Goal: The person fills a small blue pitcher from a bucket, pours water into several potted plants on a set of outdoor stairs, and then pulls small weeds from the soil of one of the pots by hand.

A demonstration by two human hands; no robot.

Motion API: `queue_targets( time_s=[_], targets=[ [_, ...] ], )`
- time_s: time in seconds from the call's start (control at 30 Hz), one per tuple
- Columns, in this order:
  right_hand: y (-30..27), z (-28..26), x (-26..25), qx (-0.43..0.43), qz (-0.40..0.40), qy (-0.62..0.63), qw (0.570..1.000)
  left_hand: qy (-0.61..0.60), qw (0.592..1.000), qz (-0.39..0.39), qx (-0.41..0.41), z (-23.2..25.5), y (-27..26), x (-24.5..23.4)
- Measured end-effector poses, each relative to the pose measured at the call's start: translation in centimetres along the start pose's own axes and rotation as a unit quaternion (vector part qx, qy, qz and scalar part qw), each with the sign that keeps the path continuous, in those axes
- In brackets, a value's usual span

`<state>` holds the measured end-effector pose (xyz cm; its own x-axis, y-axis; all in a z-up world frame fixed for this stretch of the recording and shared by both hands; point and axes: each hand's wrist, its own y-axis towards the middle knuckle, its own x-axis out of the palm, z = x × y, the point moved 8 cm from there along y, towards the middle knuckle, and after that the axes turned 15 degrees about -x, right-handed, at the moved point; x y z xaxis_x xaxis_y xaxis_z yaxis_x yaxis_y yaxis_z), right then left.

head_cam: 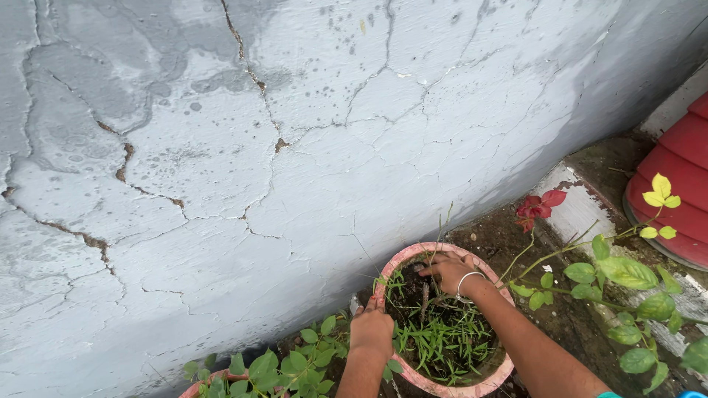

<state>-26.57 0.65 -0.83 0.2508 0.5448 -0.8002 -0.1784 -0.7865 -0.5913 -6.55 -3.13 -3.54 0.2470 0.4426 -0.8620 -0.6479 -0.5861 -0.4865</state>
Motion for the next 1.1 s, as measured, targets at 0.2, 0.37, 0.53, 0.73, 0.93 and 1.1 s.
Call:
queue_targets(
  time_s=[0.2, 0.37, 0.53, 0.73, 0.93, 1.1],
  targets=[
    [0.7, -0.4, 0.7, -0.003, -0.004, -0.003, 1.000, 0.007, 1.000, 0.004, -0.006, 0.2, 0.0, -0.2],
    [0.6, 0.5, 0.8, -0.008, 0.046, 0.020, 0.999, 0.020, 1.000, -0.023, -0.009, 0.2, -0.4, -0.5],
    [-1.7, 3.3, -1.9, 0.027, 0.177, 0.065, 0.982, 0.012, 0.999, -0.045, -0.014, 0.1, -0.3, -0.2],
    [-9.1, 0.1, -10.6, -0.064, 0.378, 0.198, 0.902, 0.025, 0.999, -0.030, -0.010, 0.2, -0.1, 0.1],
    [-5.5, -15.4, -12.0, -0.289, 0.206, 0.342, 0.870, 0.025, 0.999, -0.042, -0.016, 0.3, -1.1, -1.1],
    [-4.6, -10.5, -11.9, -0.219, 0.341, 0.428, 0.808, 0.023, 0.997, -0.066, -0.015, 0.2, -1.4, -1.0]
  ],
)
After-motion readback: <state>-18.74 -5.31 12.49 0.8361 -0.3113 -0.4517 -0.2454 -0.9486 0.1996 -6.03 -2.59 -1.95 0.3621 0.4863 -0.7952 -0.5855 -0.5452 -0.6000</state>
